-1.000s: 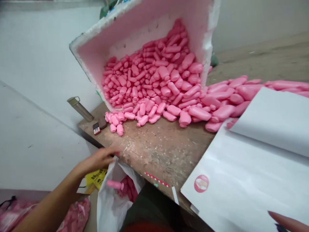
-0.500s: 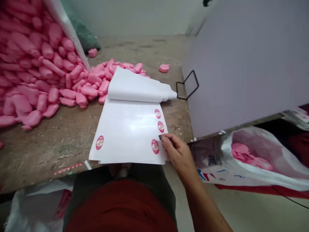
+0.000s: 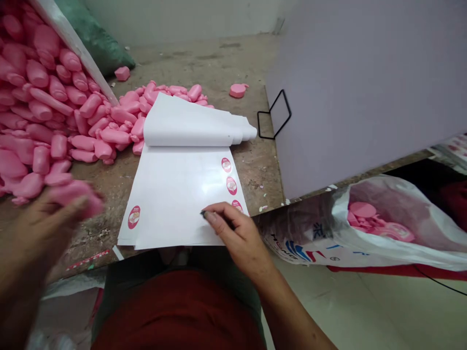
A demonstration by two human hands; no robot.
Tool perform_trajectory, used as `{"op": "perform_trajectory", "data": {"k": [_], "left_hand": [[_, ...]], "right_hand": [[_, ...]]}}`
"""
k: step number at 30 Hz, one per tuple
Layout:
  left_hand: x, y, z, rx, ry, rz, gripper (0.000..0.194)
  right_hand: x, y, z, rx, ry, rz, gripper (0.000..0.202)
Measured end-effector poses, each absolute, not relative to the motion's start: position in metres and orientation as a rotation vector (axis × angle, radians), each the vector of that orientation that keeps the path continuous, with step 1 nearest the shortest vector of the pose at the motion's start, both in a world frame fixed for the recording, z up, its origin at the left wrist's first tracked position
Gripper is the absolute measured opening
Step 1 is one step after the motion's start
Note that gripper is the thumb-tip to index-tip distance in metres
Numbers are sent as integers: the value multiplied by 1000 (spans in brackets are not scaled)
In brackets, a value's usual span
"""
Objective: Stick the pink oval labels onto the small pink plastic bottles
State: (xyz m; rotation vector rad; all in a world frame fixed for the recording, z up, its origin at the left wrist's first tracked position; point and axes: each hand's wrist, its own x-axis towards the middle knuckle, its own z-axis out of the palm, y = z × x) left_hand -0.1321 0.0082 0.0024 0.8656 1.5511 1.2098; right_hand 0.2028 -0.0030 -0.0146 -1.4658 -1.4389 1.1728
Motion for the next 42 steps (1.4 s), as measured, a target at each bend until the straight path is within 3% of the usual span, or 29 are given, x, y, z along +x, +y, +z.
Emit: {"op": "perform_trajectory", "data": {"k": [3, 6, 10, 13, 21, 34, 42], "left_hand": [[-29, 12, 2, 586, 1098, 994, 50], [12, 17, -9, 536, 1062, 936, 47], [-9, 21, -16, 591, 1191, 977, 48], [-17, 21, -8, 626, 1214, 986, 48], [39, 28, -3, 450, 955, 977, 30], [38, 35, -15, 332, 931, 1002, 14], [36, 36, -18, 298, 898, 975, 15]], "right_hand": [[222, 3, -24, -1538, -1149, 1052, 26], [244, 6, -33, -1537, -939, 998, 29], [248, 0, -32, -1551, -973, 1021, 28], [233, -6, -24, -1607, -1312, 1002, 23], [210, -4, -35, -1672, -2014, 272, 17], [203, -2, -34, -1622, -2155, -89, 25], [199, -1, -36, -1667, -2117, -39, 24]]}}
